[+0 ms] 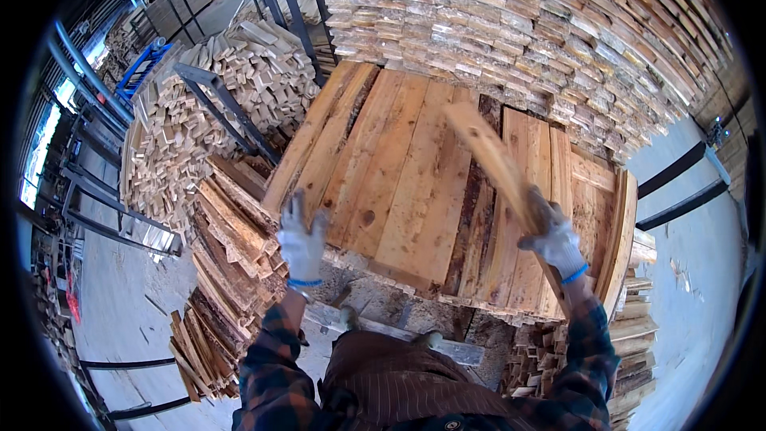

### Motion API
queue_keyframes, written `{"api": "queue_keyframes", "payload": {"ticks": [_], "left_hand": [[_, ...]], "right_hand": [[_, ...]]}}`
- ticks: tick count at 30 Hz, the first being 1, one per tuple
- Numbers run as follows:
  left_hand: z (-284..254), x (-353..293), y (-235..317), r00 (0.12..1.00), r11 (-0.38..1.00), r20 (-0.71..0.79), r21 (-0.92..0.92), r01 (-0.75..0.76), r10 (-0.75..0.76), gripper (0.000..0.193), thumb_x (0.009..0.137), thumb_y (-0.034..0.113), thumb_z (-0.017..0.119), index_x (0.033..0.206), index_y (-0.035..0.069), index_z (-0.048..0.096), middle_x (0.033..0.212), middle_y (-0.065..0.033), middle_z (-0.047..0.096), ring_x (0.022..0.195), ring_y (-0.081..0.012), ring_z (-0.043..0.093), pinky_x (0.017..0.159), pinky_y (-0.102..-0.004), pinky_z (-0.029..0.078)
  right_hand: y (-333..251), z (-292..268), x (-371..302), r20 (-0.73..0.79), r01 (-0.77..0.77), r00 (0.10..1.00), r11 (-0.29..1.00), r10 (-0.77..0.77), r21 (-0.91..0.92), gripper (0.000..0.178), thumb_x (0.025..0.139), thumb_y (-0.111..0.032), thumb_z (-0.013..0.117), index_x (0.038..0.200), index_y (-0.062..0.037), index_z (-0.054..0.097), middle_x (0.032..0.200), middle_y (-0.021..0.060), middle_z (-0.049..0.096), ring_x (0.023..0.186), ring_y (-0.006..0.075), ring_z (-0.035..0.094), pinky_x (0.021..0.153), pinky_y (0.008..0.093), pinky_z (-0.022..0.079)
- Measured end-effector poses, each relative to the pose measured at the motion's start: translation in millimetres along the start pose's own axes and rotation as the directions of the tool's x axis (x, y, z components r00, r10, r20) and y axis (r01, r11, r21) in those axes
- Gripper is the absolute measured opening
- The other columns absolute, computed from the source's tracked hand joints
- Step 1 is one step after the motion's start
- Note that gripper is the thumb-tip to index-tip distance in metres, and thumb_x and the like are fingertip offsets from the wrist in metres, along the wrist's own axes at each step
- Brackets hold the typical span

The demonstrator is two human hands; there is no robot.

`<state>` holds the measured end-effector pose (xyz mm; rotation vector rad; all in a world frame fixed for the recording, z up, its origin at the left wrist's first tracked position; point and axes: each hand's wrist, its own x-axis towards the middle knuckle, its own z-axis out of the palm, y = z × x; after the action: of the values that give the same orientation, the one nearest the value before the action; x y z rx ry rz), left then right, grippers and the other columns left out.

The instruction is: The person repeatedly picks up wooden planks from a large pile and places them onto a growing stack. They handle the planks one at a time, aligning them carefully to build a neat pile in a warehouse setting.

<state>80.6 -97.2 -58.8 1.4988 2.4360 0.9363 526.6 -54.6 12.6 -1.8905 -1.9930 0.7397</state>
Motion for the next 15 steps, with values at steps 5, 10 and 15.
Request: {"api": "queue_keyframes", "payload": {"ticks": [5, 10, 15], "left_hand": [[20.8, 154.5, -50.7, 0.97, 0.946, -0.192, 0.315, -0.08, 0.146, 0.073, 0.088, 0.06, 0.054, 0.134, 0.004, 0.045, 0.116, -0.0213, 0.06, 0.094, -0.0349, 0.064, 0.073, -0.0444, 0.054], [42.6, 187.9, -41.8, 0.986, 0.915, 0.16, 0.402, -0.02, -0.049, 0.065, 0.088, 0.057, 0.055, 0.126, 0.005, 0.05, 0.1, -0.024, 0.065, 0.084, -0.0385, 0.068, 0.068, -0.049, 0.054], [36.6, 184.2, -55.1, 0.996, 0.95, 0.093, 0.31, -0.025, -0.004, 0.061, 0.089, 0.054, 0.055, 0.125, 0.005, 0.053, 0.103, -0.0229, 0.067, 0.091, -0.0403, 0.067, 0.077, -0.0474, 0.053]], "right_hand": [[-132.8, 19.3, 118.4, 0.088, 0.382, 0.924, 0.893, -0.372, -0.236, 0.085, 0.064, -0.025, 0.079, 0.14, -0.0175, 0.043, 0.116, 0.0208, 0.057, 0.104, 0.0379, 0.06, 0.09, 0.0425, 0.051], [-143.4, 100.4, 264.2, 0.043, 0.321, 0.942, 0.853, -0.334, -0.411, 0.069, 0.075, -0.026, 0.068, 0.14, -0.0255, 0.044, 0.12, 0.0175, 0.057, 0.106, 0.037, 0.06, 0.088, 0.0423, 0.052], [-161.8, 104.8, 295.6, 0.134, 0.238, 0.971, 0.873, -0.199, -0.426, 0.065, 0.077, -0.026, 0.066, 0.139, -0.0312, 0.046, 0.125, 0.0165, 0.056, 0.112, 0.0364, 0.057, 0.091, 0.0428, 0.051]]}}
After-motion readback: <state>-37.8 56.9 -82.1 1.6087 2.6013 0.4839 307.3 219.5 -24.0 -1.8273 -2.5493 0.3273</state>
